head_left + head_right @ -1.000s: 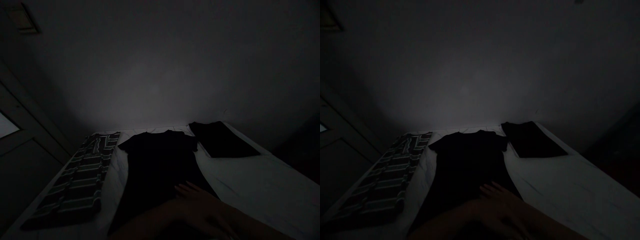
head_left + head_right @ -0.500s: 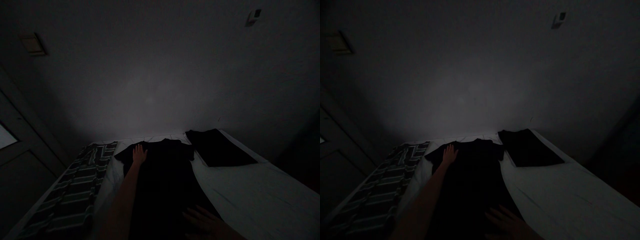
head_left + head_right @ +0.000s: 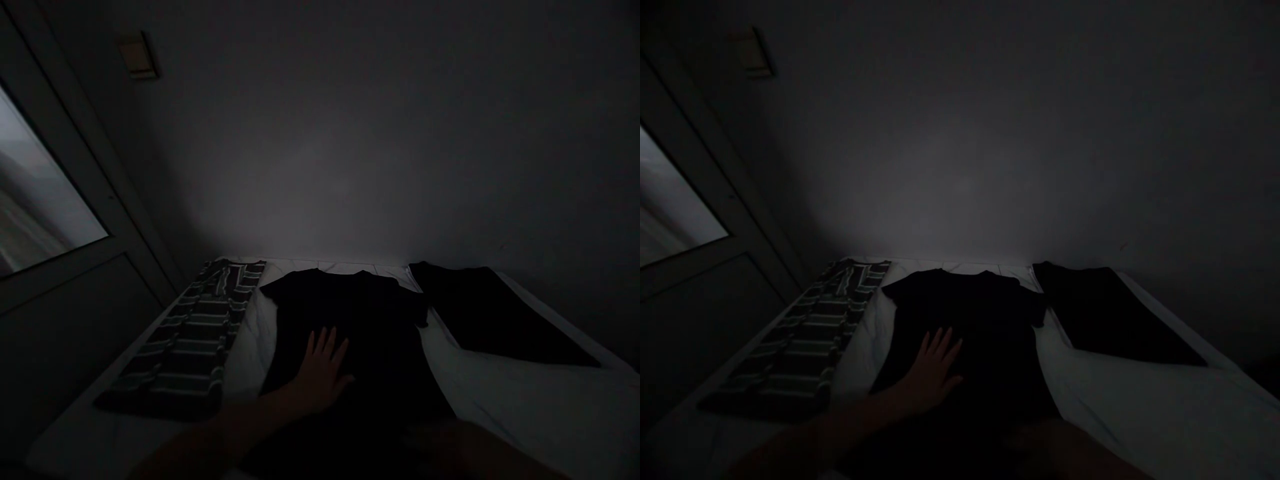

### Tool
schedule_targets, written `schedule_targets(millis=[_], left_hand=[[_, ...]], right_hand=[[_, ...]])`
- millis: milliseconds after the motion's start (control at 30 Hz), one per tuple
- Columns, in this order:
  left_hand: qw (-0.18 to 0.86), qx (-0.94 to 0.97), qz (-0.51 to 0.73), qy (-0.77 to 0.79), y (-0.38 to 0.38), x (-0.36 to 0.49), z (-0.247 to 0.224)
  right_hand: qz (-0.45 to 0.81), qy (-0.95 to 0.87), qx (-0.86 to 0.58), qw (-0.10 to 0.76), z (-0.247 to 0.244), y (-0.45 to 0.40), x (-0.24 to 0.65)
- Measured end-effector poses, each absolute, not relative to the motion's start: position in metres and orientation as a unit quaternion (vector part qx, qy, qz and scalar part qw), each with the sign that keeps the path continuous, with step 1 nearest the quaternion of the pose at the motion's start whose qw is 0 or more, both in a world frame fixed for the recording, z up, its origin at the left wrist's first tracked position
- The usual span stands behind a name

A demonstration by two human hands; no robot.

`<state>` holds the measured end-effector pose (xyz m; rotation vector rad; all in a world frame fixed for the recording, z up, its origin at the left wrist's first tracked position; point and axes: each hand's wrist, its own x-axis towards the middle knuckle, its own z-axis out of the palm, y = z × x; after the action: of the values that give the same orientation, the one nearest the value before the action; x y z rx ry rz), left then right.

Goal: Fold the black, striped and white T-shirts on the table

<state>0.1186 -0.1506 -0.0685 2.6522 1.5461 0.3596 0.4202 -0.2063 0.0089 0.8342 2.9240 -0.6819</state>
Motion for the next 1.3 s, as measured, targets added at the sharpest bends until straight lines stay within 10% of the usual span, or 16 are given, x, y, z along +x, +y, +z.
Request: schedule_targets(millis=[400, 667, 1300], left_hand=[[0.18, 0.827, 0.144, 0.513, -0.172, 0.09, -0.029], [0.063, 0.513, 0.138, 0.845, -0.062, -0.027, 0.008], [0.096, 0.517, 0.291, 0.799, 0.01, -0.013, -0.032]], right_hand=[[-0.132, 0.875, 0.443, -0.147, -0.007, 0.004, 0.161], [-0.088, 0.874, 0.467, -0.101, -0.058, 0.009, 0.149], [-0.115, 0.875, 0.416, -0.217, -0.053, 0.015, 0.149]])
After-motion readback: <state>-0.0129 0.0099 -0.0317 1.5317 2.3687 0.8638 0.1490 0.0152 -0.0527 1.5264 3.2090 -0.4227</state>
